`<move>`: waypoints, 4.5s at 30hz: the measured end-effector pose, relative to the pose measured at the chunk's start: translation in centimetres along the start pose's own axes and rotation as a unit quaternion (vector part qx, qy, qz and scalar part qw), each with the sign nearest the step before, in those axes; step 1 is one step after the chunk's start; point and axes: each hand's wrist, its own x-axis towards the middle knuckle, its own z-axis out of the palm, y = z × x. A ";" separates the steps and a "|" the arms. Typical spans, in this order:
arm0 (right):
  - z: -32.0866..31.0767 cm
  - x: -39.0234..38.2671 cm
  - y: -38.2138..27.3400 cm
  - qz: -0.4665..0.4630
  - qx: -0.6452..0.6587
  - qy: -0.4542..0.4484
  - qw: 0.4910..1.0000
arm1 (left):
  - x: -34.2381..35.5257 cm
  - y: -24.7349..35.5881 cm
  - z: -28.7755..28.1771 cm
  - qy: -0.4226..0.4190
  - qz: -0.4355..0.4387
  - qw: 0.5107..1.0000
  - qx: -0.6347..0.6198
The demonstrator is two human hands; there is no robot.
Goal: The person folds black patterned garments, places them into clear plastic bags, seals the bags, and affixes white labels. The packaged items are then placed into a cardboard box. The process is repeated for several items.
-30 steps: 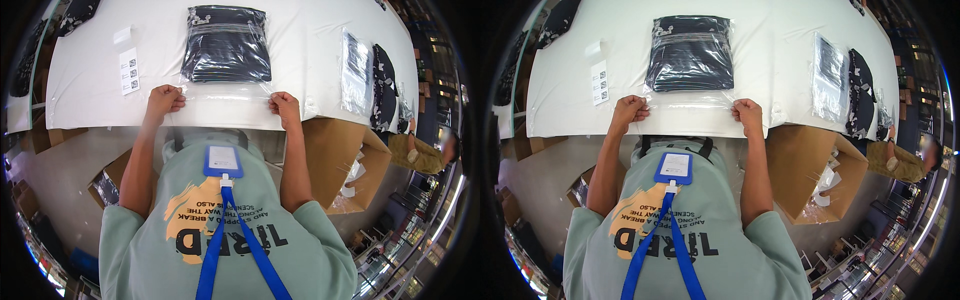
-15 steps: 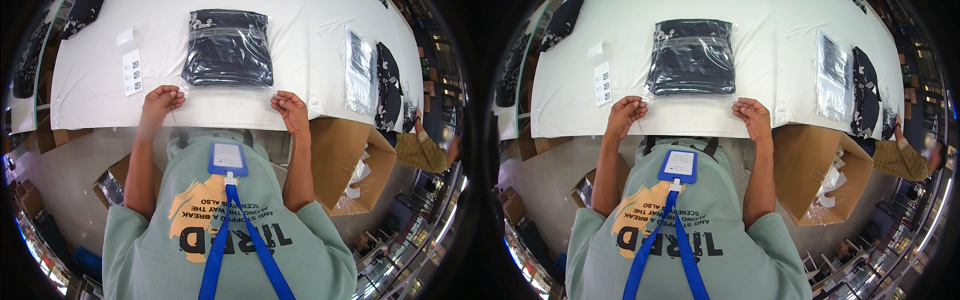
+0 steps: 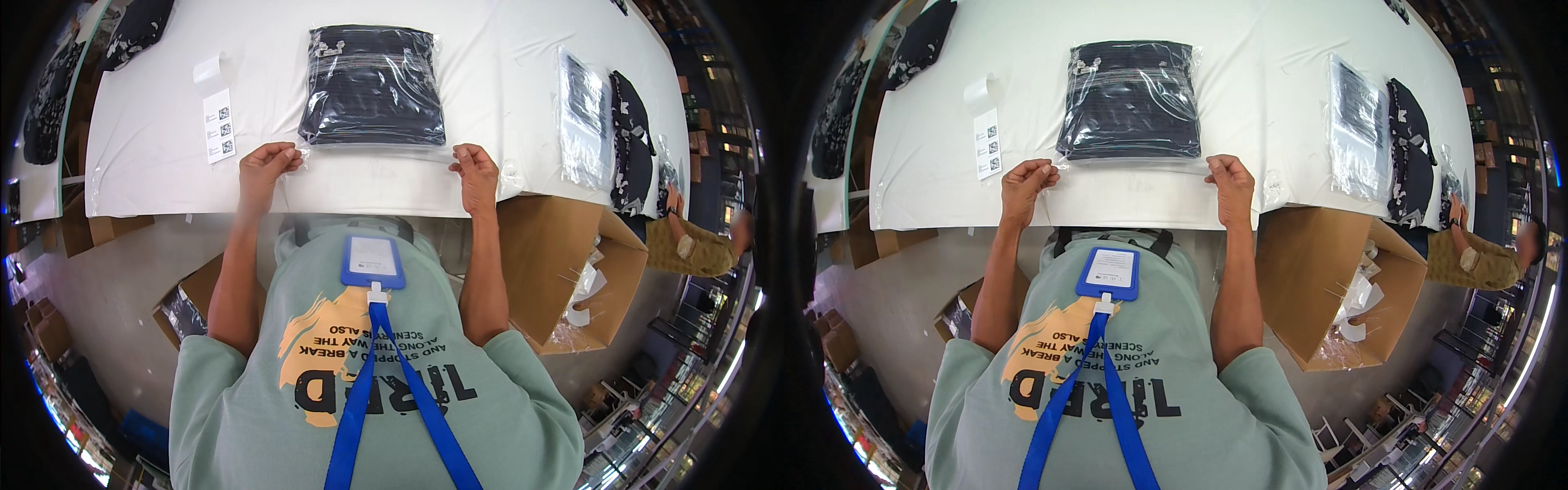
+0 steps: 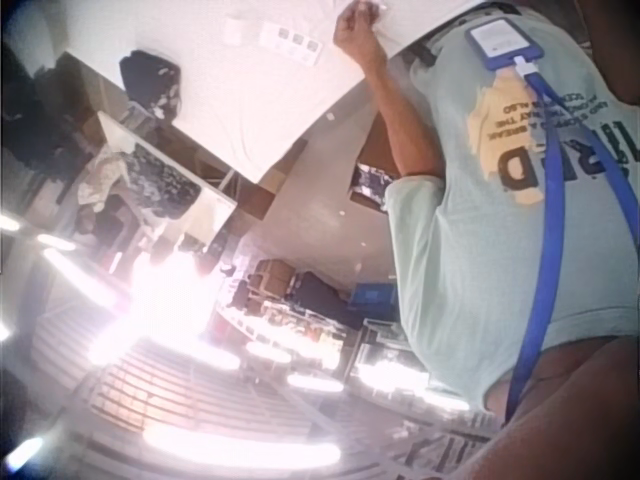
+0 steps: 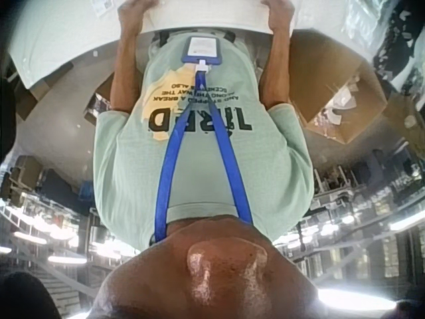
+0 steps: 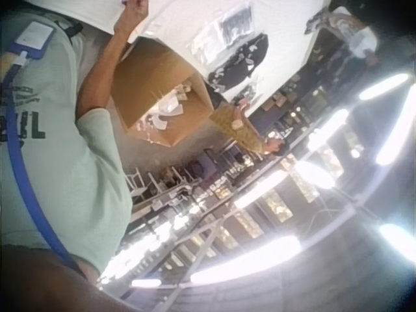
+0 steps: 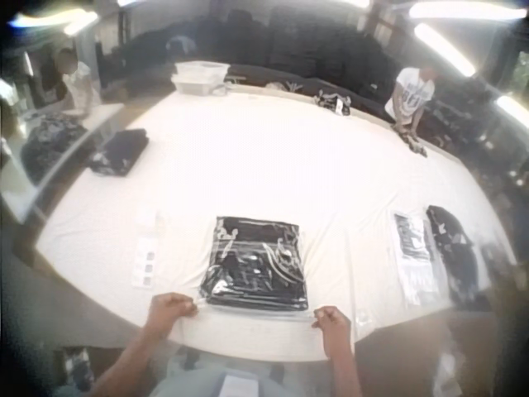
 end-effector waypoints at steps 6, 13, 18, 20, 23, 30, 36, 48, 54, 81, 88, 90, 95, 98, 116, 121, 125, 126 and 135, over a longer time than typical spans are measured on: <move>1.8 0.5 -0.5 -0.077 -0.018 0.002 0.997 | 0.8 0.7 1.1 -0.022 0.121 0.992 0.004; 2.3 1.1 -0.8 -0.127 -0.081 -0.036 0.988 | 1.4 1.7 1.9 -0.101 0.109 0.987 -0.060; 2.6 1.1 0.3 -0.136 -0.092 -0.021 0.986 | 1.6 1.2 1.8 -0.085 0.109 0.990 0.016; 2.9 1.2 0.7 -0.143 -0.109 0.003 0.984 | 1.6 0.9 1.8 -0.064 0.114 0.990 0.044; 3.2 1.4 1.0 -0.147 -0.154 0.031 0.977 | 1.7 0.6 1.8 -0.038 0.113 0.991 0.061; 3.3 1.3 0.9 -0.098 -0.198 0.050 0.974 | 1.9 0.4 1.7 -0.014 0.122 0.986 0.111; 3.5 1.1 0.9 -0.081 -0.203 0.076 0.973 | 2.3 0.2 1.9 -0.017 0.141 0.978 0.156; 4.0 1.0 0.4 -0.043 -0.217 0.107 0.969 | 2.0 0.3 1.9 -0.001 0.087 0.979 0.185; 4.5 1.0 -0.1 -0.024 -0.261 0.135 0.956 | 2.4 0.6 2.6 0.048 0.039 0.982 0.180; 4.4 2.0 2.5 -0.068 -0.466 0.207 0.858 | 3.8 0.4 4.0 0.166 0.046 0.864 0.472; 3.8 2.6 -0.9 -0.120 -0.353 0.224 0.901 | 2.0 3.0 4.1 0.200 0.207 0.815 0.503; 4.8 2.3 -2.3 -0.131 -0.267 0.165 0.940 | 1.4 3.5 4.7 0.193 0.315 0.799 0.475; 8.8 2.4 -2.6 0.135 -0.012 -0.097 0.986 | 2.6 2.7 6.8 -0.107 0.107 0.972 0.180; 6.7 2.6 -2.0 0.165 0.032 0.008 0.986 | 3.7 1.9 4.7 0.023 0.000 0.997 0.068; 2.2 1.4 -6.2 0.278 0.085 -0.061 0.955 | 2.6 9.5 3.1 -0.069 -0.155 0.985 0.008; 3.4 2.6 -14.4 0.149 0.268 -0.131 0.943 | 0.7 16.4 5.0 -0.098 -0.016 0.972 -0.215; 6.4 6.4 -16.8 0.110 0.362 -0.207 0.902 | 3.0 18.2 7.7 -0.022 0.003 0.955 -0.297; 7.3 7.1 -16.2 0.100 0.316 -0.114 0.937 | 4.0 17.5 8.4 0.023 -0.003 0.944 -0.329; 15.5 3.0 0.0 -0.228 -0.710 -0.066 0.663 | 4.4 3.9 6.7 -0.063 0.246 0.762 0.596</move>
